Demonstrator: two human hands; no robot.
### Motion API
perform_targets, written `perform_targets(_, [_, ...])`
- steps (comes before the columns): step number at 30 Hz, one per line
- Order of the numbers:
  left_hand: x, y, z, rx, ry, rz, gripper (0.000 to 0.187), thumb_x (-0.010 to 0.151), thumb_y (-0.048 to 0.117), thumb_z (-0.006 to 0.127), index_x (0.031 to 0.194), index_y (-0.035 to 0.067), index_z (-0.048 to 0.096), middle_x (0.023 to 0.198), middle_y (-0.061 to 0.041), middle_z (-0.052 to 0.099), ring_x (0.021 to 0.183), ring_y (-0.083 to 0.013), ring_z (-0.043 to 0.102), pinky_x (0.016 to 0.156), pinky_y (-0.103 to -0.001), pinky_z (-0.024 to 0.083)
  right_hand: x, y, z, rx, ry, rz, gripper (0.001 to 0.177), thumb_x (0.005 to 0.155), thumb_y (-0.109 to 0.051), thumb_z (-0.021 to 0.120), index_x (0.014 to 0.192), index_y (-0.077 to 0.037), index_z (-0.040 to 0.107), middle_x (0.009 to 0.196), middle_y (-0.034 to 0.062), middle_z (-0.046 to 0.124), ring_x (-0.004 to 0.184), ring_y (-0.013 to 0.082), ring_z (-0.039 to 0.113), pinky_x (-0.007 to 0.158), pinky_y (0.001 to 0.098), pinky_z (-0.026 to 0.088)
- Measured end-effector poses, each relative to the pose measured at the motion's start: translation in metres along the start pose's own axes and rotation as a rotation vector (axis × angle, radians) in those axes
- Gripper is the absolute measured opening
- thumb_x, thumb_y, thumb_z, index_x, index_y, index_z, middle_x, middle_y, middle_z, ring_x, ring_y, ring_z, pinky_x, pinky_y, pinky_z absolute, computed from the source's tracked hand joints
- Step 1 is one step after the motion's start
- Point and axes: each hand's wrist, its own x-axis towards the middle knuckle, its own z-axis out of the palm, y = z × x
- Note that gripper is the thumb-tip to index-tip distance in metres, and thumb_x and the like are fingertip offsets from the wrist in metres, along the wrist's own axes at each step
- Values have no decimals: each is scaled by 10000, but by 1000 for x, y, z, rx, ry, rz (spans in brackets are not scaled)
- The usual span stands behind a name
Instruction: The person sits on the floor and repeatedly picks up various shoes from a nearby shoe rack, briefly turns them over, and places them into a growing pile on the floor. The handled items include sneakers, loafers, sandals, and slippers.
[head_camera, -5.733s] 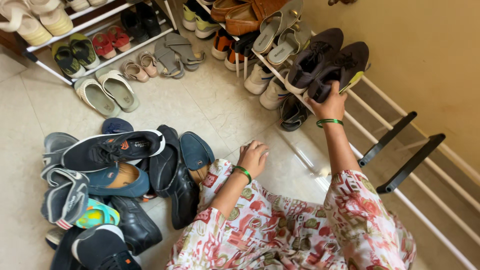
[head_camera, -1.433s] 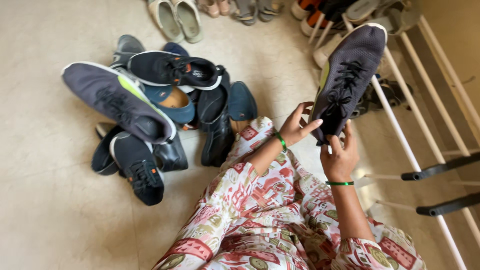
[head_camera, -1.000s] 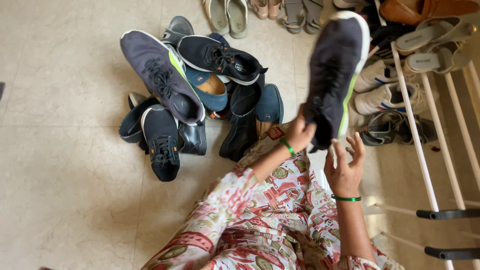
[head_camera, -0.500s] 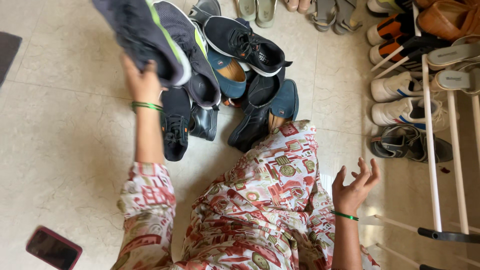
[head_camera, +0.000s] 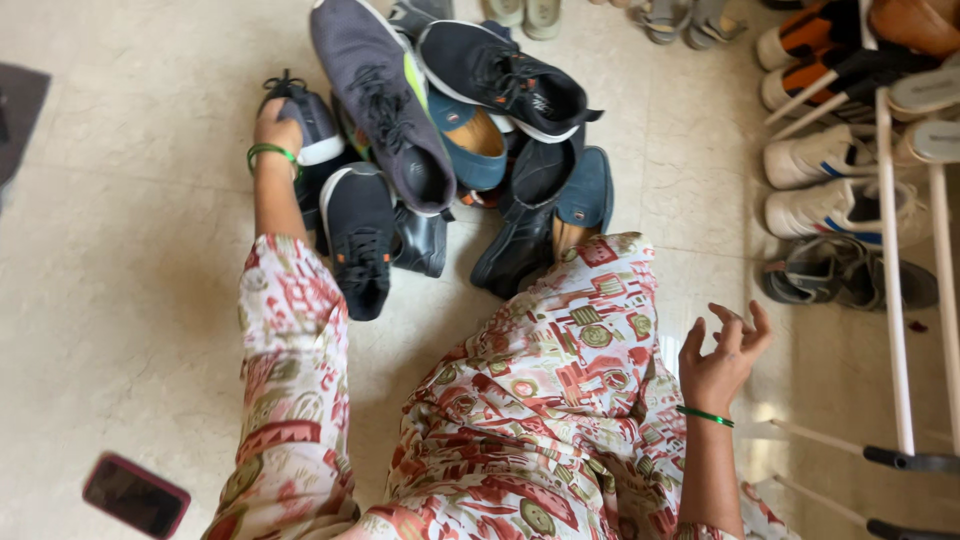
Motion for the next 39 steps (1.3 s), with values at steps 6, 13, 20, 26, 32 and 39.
perform_targets(6, [-29, 30, 14, -24, 195, 332, 344, 981, -16, 597, 1324, 8, 582, 1310, -178, 628, 1255, -318, 625, 1132, -407, 455, -13, 30, -4, -23, 10, 92, 208, 967, -26, 712, 1170, -62, 684, 1504, 243, 436, 1089, 349, 629, 854, 404, 586])
perform_targets(13, [-158, 196, 44, -131, 250, 484, 334, 1021, -46, 577, 1352, -2, 586, 1374, -192, 535, 1254, -329, 544, 1154, -440, 431, -48, 67, -4, -134, 44, 155, 213, 937, -54, 724, 1147, -82, 700, 1456, 215, 486, 1035, 353, 639, 849, 444, 565])
perform_targets(20, [-293, 298, 158, -305, -196, 723, 219, 987, -9, 609, 1197, 39, 645, 1320, -175, 576, 1320, -353, 533, 1176, -462, 399, -76, 74, -12, -83, 39, 344, 179, 930, -74, 692, 1107, -93, 698, 1443, 220, 477, 1076, 367, 656, 810, 455, 575])
perform_targets(26, [-396, 307, 255, -397, -622, 758, 201, 913, 41, 634, 1097, 93, 696, 1250, -167, 599, 1221, -348, 583, 1067, -452, 458, -88, 78, -24, -82, 21, 464, 182, 929, -65, 676, 1107, -102, 692, 1459, 204, 477, 1055, 354, 667, 823, 459, 580])
perform_targets(32, [-469, 278, 329, -314, -1042, 830, 215, 878, 92, 629, 1081, 144, 674, 1157, -108, 633, 1135, -343, 619, 983, -474, 445, -102, 89, -21, -102, 80, 399, 190, 900, -46, 683, 1083, -97, 689, 1426, 214, 481, 1112, 377, 661, 819, 452, 590])
perform_targets(39, [-492, 238, 374, 45, -1254, 864, 190, 897, 178, 649, 1085, 173, 671, 1093, -119, 650, 1104, -360, 600, 953, -530, 421, -111, 98, -12, -83, 71, 438, 240, 850, -26, 687, 1078, -104, 686, 1413, 197, 517, 1062, 356, 676, 792, 454, 597])
